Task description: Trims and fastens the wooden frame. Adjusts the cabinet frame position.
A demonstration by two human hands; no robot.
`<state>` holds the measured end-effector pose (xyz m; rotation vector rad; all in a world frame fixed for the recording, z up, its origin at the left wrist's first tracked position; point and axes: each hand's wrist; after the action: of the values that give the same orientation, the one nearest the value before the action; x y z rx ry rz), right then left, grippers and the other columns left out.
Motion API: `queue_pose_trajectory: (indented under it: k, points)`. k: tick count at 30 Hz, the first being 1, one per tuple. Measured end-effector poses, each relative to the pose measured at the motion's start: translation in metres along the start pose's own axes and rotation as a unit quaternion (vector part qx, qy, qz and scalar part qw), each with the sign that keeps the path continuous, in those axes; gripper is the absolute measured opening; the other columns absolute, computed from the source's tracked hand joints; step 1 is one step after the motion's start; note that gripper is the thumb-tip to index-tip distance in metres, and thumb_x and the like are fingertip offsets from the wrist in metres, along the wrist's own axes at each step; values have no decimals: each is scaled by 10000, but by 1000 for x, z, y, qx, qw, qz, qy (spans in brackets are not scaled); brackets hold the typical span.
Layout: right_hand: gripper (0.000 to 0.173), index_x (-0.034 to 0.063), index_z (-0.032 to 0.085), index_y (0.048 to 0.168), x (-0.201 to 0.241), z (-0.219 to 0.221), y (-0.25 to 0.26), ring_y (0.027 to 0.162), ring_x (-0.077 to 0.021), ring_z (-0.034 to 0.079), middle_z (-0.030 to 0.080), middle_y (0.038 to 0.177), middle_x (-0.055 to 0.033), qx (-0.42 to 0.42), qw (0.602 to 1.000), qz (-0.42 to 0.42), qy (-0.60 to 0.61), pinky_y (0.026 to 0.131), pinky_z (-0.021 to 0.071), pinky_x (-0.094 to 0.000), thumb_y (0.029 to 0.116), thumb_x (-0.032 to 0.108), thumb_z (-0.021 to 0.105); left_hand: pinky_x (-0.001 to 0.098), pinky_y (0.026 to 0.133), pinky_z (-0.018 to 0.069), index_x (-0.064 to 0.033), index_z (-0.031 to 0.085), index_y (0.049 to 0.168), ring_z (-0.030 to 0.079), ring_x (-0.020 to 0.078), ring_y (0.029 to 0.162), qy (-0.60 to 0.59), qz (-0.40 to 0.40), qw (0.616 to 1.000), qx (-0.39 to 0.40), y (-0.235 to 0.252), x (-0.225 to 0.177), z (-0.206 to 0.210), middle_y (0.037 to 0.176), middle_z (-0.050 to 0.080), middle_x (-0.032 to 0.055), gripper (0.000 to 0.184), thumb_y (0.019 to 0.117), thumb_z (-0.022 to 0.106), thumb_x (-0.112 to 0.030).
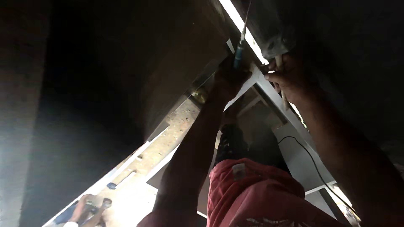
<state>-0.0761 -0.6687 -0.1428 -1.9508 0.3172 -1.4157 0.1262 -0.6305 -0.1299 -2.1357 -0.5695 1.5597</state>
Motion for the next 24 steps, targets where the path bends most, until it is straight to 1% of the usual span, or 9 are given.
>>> queue_pose_trajectory:
  k: [4,6,9,12,16,18,20,22,24]
  points:
    - [299,82,591,1131,-5,7,-3,557,-63,505,635,895,-16,-20,999,3,30,461,427,-204,882,53,753,236,721,559,-47,614,1139,640,55,773,-7,19,1000,-15,9,0,6,901,666,4,326,873,785,-130]
    - [299,83,593,1129,-10,8,-2,541,-57,496,647,896,-11,-23,999,-17,46,443,414,-197,879,57,757,263,733,577,-53,624,1127,658,73,776,-7,45,999,-22,10,7,9,896,678,8,293,890,770,-146]
    - [285,60,608,1122,-11,9,0,554,-55,537,717,988,-27,-22,996,-52,70,446,427,-200,876,26,748,266,737,582,-31,620,1109,663,78,777,-42,101,993,-34,8,16,15,885,682,12,273,896,767,-119]
    - [287,53,601,1143,-3,11,-1,585,-62,554,690,993,-25,-13,996,-64,59,471,460,-203,891,28,736,262,744,586,-8,618,1130,669,79,797,-69,140,987,-42,6,19,17,903,691,18,299,888,769,-97]
    - [266,55,602,1121,-1,14,1,553,-60,540,662,897,-18,-9,995,-74,67,446,454,-195,886,11,720,280,766,593,19,620,1087,676,93,811,-108,194,974,-40,3,24,16,902,697,34,271,871,771,-43]
    - [260,54,599,1111,-6,11,3,539,-60,540,670,886,-17,7,991,-99,89,431,451,-191,885,16,722,282,780,589,44,619,1104,671,103,829,-127,219,967,-35,2,27,16,917,692,48,282,871,764,-21]
    - [272,49,594,1112,-10,11,5,533,-56,531,675,890,-18,17,988,-113,103,424,437,-189,877,7,725,285,772,589,30,614,1085,671,104,830,-143,212,966,-37,1,29,14,917,692,40,267,867,760,-14]
    - [287,45,582,1113,-11,10,7,523,-49,527,696,926,-23,20,988,-110,108,416,430,-185,866,-17,716,316,778,603,4,598,1043,685,125,826,-197,191,961,-34,2,32,12,901,697,34,242,860,756,12]
    - [305,48,574,1126,-9,10,5,530,-51,528,692,935,-23,17,990,-97,102,423,435,-185,866,-17,721,338,793,611,-33,595,1006,695,144,837,-247,145,958,-21,6,36,11,887,702,27,227,856,756,20]
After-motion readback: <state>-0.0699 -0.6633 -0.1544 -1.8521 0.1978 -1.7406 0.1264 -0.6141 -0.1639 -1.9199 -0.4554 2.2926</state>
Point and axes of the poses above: each hand's wrist, its own y-axis towards the middle knuckle, its own z-axis out of the palm, x = y × z
